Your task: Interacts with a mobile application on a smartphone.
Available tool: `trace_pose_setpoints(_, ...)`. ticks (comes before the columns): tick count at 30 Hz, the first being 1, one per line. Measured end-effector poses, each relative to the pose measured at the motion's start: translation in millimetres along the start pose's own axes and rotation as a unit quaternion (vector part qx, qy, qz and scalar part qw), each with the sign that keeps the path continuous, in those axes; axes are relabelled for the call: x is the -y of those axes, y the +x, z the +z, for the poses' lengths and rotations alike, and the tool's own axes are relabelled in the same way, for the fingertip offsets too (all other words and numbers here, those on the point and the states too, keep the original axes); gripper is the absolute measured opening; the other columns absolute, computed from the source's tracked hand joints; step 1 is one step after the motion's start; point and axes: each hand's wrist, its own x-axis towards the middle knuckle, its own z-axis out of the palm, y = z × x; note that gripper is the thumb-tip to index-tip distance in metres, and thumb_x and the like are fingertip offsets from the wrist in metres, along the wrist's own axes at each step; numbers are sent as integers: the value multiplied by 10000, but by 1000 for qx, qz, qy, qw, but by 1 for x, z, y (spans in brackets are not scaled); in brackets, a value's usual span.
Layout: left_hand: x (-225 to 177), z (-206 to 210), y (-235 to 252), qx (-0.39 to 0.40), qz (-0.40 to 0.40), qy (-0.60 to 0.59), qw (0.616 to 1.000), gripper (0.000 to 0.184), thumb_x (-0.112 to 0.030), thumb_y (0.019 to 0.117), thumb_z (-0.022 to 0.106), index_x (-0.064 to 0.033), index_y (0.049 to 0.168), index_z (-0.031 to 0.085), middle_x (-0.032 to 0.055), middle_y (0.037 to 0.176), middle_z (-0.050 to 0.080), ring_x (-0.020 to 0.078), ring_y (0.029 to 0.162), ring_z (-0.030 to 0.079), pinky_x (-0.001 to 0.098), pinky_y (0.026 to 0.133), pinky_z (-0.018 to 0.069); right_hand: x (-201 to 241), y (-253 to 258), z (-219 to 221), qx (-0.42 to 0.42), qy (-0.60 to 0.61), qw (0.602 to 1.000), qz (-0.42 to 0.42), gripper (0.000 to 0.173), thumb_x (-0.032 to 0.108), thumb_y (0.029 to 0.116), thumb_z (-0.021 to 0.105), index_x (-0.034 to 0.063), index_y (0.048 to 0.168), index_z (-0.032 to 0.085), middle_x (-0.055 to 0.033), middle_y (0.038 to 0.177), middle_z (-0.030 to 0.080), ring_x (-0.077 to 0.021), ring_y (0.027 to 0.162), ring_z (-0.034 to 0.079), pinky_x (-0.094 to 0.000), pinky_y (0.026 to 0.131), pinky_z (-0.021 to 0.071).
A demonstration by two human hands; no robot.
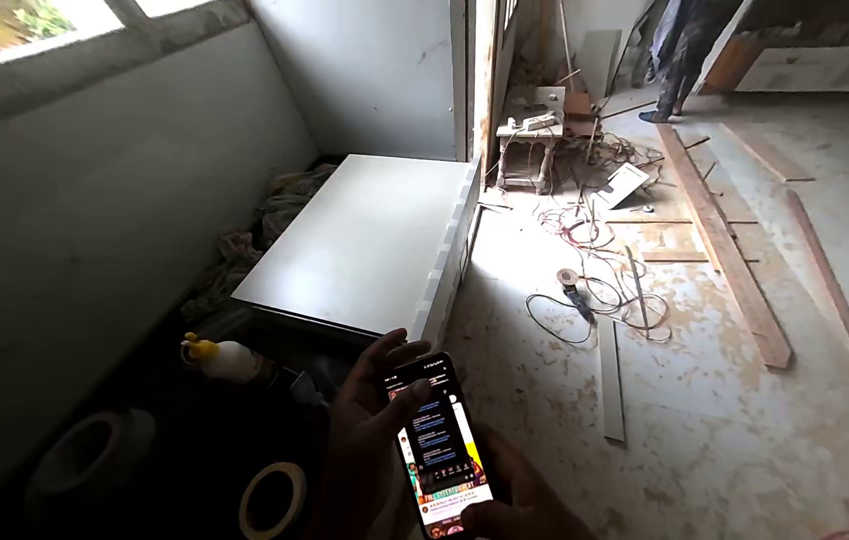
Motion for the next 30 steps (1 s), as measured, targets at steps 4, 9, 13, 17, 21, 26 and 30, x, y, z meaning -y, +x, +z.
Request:
trace_pose_setpoints(4,0,4,0,1,-2,-3,1000,505,-70,915,658,-41,1409,555,195,1263,672,293,1106,686,383,885,610,2,1,1,-42,9,999,24,594,18,992,560,35,1517,284,-105,1308,640,-262,1099,705,-478,817,652)
trace_pose_setpoints(9,1,5,-2,7,-4,-13,1000,436,-128,987,594,-35,1411,553,196,1282,665,292,1116,685,395,905,604,1,1,-2,-56,33,997,29,498,136,1037,526,52,1491,340,-106,1271,659,-266,1071,712,-476,789,652)
trace_pose_setpoints(13,2,5,-1,20,-3,-29,999,427,-267,1078,463,-52,1440,534,191,1319,650,306,1167,665,438,946,587,1,0,-2,-77,48,995,35,492,188,1043,498,47,1489,345,-115,1260,658,-266,1074,707,-471,779,650)
trace_pose_setpoints(17,12,0,-2,61,-23,-79,995,715,-633,1051,269,-101,1467,505,136,1345,650,252,1203,655,426,1000,560,1,0,-3,-71,53,995,33,503,232,1036,525,53,1475,355,-113,1253,660,-265,1074,707,-463,754,652)
trace_pose_setpoints(21,22,6,-12,45,-91,-199,975,828,-772,951,321,-105,1302,664,166,1148,725,242,1032,726,411,888,616,0,0,-2,-59,60,996,18,488,205,1041,519,50,1480,372,-107,1257,663,-261,1071,709,-462,753,653)
trace_pose_setpoints(26,27,8,-15,109,-103,-306,940,788,-769,917,425,-117,1272,691,172,1153,721,255,1059,717,426,922,599,-3,1,1,-40,33,999,-15,484,179,1067,490,19,1498,340,-74,1288,652,-178,1140,672,-400,957,592)
trace_pose_setpoints(30,25,11,-18,100,-97,-290,947,787,-770,911,428,-118,1253,706,159,1131,731,235,1045,724,400,919,604,-4,5,7,-85,-35,995,-25,474,185,1038,603,-15,1424,413,-62,1198,698,-144,1076,700,-357,962,595)
